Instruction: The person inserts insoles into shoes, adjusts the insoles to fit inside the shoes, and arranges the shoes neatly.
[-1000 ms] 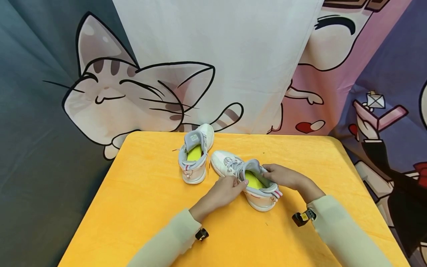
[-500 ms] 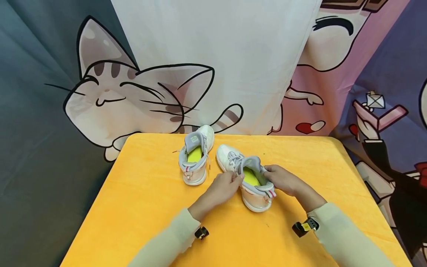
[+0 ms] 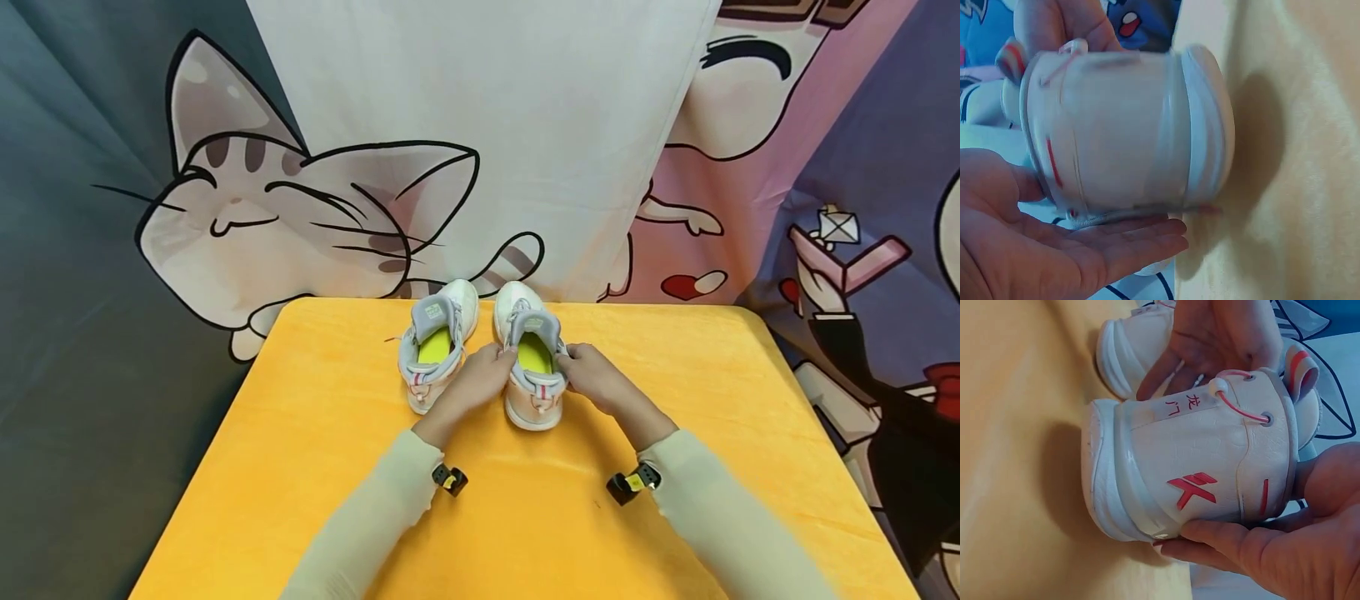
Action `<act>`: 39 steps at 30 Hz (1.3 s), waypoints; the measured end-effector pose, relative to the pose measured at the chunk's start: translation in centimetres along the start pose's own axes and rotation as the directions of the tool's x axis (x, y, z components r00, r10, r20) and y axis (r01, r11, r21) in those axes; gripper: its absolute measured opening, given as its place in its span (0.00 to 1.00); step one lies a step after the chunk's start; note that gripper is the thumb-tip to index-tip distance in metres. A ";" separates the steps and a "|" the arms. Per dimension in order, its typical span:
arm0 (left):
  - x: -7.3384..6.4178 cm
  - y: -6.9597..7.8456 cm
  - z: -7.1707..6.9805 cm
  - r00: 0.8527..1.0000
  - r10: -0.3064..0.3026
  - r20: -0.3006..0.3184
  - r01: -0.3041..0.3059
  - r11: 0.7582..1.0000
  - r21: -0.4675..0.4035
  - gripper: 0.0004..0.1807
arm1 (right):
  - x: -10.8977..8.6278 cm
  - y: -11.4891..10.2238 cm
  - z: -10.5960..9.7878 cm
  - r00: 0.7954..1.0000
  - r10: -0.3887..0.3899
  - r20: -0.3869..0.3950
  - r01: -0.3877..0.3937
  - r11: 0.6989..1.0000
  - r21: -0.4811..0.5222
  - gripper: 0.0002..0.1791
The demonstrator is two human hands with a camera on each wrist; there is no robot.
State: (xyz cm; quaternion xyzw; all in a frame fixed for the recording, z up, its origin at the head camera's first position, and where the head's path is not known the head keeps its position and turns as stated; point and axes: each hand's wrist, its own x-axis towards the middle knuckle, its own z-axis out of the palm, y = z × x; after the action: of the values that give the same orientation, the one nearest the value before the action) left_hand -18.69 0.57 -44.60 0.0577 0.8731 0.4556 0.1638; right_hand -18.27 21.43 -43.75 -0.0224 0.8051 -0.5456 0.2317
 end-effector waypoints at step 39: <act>-3.6 0.5 -5.6 0.965 0.165 -0.206 -0.160 0.986 0.041 0.32 | 4.2 1.0 2.5 0.997 -0.017 -0.070 0.006 0.988 -0.153 0.21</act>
State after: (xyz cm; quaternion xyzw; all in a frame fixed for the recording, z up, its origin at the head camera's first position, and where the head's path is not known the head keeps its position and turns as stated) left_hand -17.24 -4.41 -40.36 0.0828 0.8831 0.4606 0.0326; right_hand -20.77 18.46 -46.84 -0.0252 0.8522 -0.4839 0.1971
